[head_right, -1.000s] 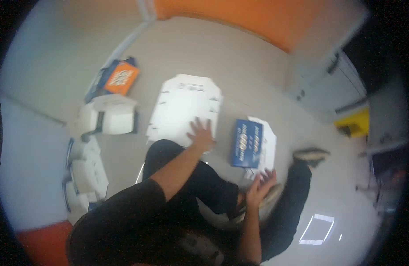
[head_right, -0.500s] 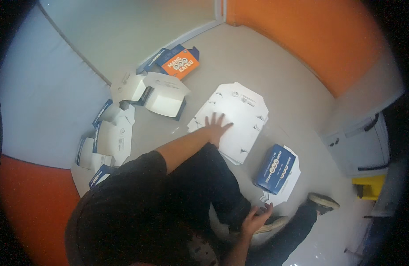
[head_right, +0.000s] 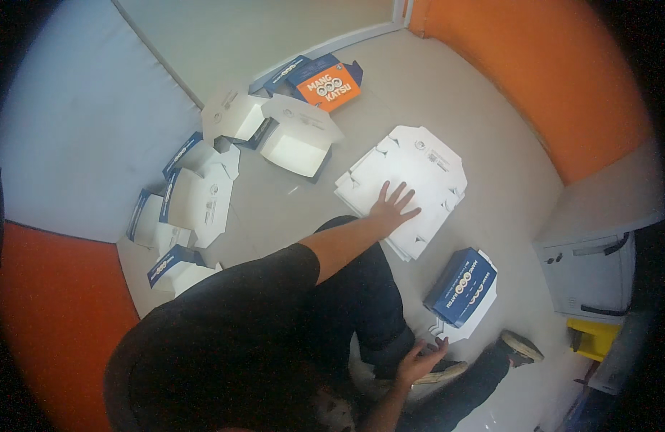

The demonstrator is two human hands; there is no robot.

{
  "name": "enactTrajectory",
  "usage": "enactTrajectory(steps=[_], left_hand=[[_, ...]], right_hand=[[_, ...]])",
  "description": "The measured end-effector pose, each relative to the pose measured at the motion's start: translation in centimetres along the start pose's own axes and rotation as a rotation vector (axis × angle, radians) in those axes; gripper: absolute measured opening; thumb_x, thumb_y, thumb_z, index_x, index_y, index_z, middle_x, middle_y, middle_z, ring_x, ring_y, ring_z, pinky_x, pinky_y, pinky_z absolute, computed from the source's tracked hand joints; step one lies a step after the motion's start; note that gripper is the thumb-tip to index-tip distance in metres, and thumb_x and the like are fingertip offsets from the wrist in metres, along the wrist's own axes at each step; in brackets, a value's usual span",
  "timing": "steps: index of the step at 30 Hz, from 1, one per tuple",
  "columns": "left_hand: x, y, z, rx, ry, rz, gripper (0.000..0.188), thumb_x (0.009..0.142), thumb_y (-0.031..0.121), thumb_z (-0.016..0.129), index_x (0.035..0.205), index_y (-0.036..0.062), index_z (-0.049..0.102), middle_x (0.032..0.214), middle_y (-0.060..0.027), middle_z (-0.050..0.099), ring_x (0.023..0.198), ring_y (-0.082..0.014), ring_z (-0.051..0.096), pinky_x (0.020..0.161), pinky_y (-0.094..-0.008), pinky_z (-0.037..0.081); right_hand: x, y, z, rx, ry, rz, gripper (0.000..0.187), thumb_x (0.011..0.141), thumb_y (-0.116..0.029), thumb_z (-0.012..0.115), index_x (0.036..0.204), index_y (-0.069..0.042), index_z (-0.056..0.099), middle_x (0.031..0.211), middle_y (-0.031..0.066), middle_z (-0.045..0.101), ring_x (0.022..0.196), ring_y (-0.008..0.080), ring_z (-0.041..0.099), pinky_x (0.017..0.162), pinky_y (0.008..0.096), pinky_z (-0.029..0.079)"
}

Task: The person sits on the floor and assembles cardboard food boxes by folding the pre-cut flaps into shape and pressing the edges together.

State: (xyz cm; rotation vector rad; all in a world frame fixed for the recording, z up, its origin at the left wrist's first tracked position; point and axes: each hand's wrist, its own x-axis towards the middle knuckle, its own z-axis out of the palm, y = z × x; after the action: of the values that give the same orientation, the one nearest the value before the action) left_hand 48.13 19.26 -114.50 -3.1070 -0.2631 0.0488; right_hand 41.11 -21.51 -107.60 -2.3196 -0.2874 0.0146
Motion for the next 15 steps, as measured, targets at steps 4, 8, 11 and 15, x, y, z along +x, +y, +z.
enactTrajectory(steps=[4,8,11,15], left_hand=[[0.3,-1.2,-1.4,-0.006,0.137,-0.2,0.095,0.083,0.027,0.078,0.164,0.0308,0.027,0.174,-0.0154,0.01,0.159,-0.0437,0.006,0.118,-0.0781,0.005],[-2.1,-6.3,-6.7,-0.387,0.418,-0.211,0.074,0.085,0.023,0.073,0.152,0.0123,0.044,0.152,-0.0194,0.046,0.145,-0.0358,0.04,0.115,-0.0595,0.035],[-8.2,-11.1,-6.4,-0.211,0.605,-0.446,0.06,0.09,0.025,0.069,0.143,0.0017,0.052,0.137,-0.0225,0.059,0.137,-0.0375,0.047,0.116,-0.0554,0.035],[-16.3,-19.1,-5.2,-0.21,0.206,-0.674,0.051,0.088,0.032,0.074,0.135,0.0177,0.062,0.121,-0.012,0.068,0.125,-0.0331,0.06,0.111,-0.0662,0.034]], right_hand=[[-0.5,1.7,0.5,0.049,0.023,-0.072,0.063,0.098,-0.007,0.061,0.155,0.0,0.035,0.134,0.0199,0.053,0.101,0.0248,0.06,0.082,0.0367,0.053],[-0.7,0.9,0.0,0.159,0.028,0.013,0.062,0.098,-0.005,0.06,0.155,0.001,0.035,0.136,0.0195,0.052,0.109,0.0264,0.058,0.092,0.0372,0.05],[0.1,1.5,0.3,0.015,0.057,-0.007,0.062,0.094,-0.009,0.068,0.148,0.003,0.041,0.136,0.0237,0.056,0.127,0.0393,0.056,0.11,0.0447,0.042],[1.0,-1.1,0.2,0.001,-0.002,0.04,0.057,0.091,-0.008,0.069,0.143,-0.001,0.047,0.133,0.0205,0.059,0.116,0.0382,0.061,0.098,0.0438,0.05]])
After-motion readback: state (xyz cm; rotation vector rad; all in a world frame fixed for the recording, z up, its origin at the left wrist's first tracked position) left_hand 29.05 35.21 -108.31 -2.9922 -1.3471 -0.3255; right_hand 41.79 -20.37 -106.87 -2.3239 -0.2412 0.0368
